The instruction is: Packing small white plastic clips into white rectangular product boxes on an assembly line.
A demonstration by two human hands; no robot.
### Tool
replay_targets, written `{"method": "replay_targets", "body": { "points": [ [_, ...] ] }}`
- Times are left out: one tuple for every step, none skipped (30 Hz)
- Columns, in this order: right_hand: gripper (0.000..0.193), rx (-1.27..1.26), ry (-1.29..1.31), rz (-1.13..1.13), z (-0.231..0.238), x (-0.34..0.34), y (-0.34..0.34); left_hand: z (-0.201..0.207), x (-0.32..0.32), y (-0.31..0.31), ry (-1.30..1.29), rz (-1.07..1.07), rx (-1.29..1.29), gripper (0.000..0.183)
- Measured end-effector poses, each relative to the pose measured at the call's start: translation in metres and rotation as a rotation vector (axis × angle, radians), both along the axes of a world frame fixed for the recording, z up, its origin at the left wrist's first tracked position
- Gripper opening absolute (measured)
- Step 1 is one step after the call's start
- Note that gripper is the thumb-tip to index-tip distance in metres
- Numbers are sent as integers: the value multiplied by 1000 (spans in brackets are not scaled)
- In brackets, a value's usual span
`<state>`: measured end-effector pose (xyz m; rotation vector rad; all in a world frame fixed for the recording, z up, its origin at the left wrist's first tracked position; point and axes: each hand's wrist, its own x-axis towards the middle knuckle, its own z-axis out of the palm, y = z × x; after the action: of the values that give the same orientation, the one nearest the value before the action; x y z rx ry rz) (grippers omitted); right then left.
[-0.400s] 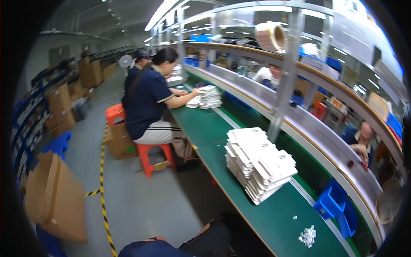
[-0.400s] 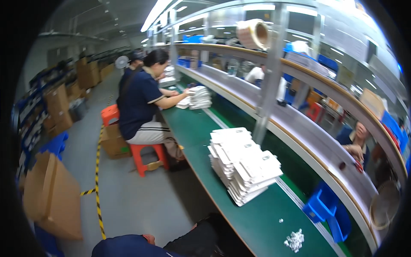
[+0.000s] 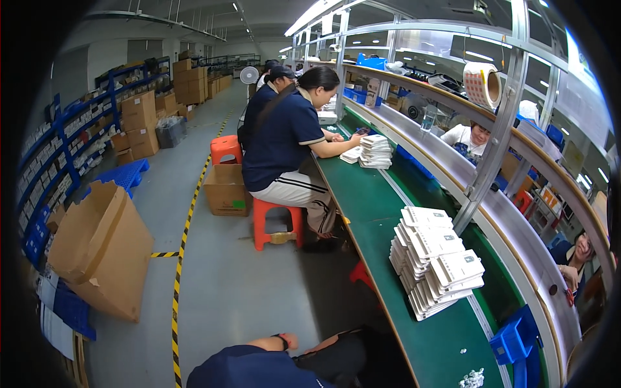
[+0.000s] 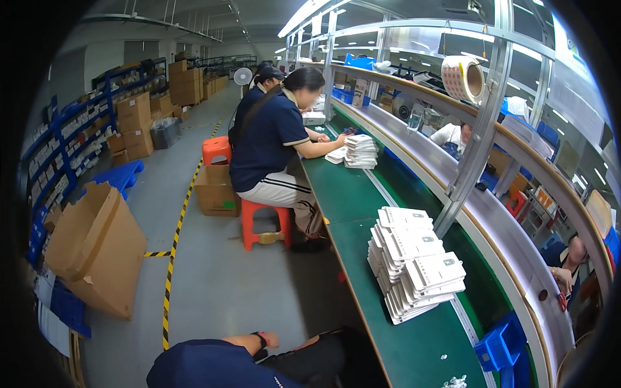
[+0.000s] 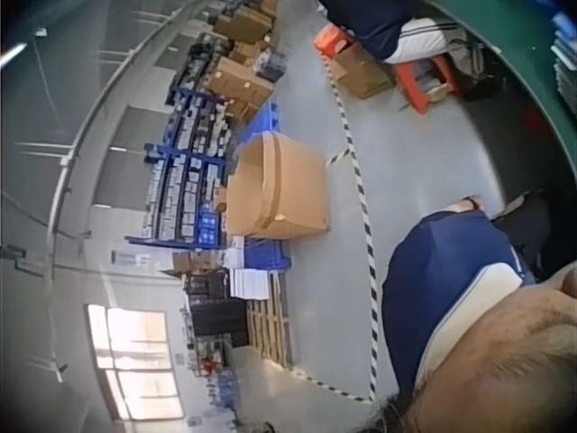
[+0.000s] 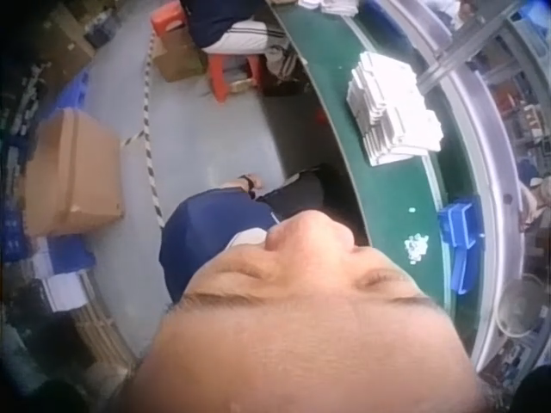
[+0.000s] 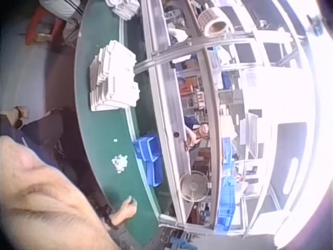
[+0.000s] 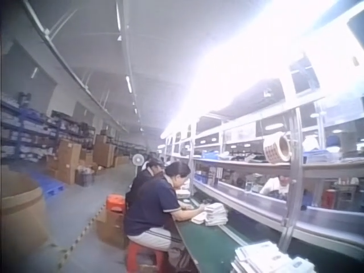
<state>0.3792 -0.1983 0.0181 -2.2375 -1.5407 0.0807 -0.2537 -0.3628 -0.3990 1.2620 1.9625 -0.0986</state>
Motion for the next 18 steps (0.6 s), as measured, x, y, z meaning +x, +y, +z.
{"method": "replay_targets", "body": {
  "points": [
    [42,102,113,339,8,-47,14,17,-2,10,47,56,88,32],
    [25,189,221,650,22,-103,23,43,-3,32,26,37,64,32],
    [18,126,255,762,27,-154,26,71,-9,61,112,79,216,27],
    [18,113,312,920,30,-206,25,99,-14,81,184,141,360,23],
    [24,8,495,1074,22,-248,27,129,-19,107,233,49,423,24],
    [17,76,505,1316,31,-314,6,93,-50,84,264,342,588,26],
    [17,35,468,1392,33,-334,5,168,-26,143,118,382,637,28],
    [18,51,420,1545,19,-364,7,197,-28,155,127,398,737,29],
    [20,31,463,1631,10,-389,-2,221,-19,159,103,512,782,23],
    [22,52,431,1690,-1,-411,-8,247,-10,159,42,584,785,22],
    [23,88,401,1752,-11,-431,-12,270,-6,162,-10,652,797,22],
    [25,126,434,1753,-21,-448,-19,281,-5,162,-25,667,785,22],
    [27,167,465,1746,-29,-459,-25,289,-1,165,-45,674,774,22],
    [30,170,444,1731,-35,-464,-29,293,1,165,-112,709,771,20],
    [30,171,446,1735,-39,-466,-34,297,3,166,-109,712,772,20],
    [30,156,472,1688,-41,-466,-40,300,6,168,-176,762,773,19],
    [30,144,496,1641,-42,-467,-43,303,9,171,-243,809,776,18],
    [32,204,511,1616,-42,-468,-43,307,12,173,-283,856,773,16]
  ]
}}
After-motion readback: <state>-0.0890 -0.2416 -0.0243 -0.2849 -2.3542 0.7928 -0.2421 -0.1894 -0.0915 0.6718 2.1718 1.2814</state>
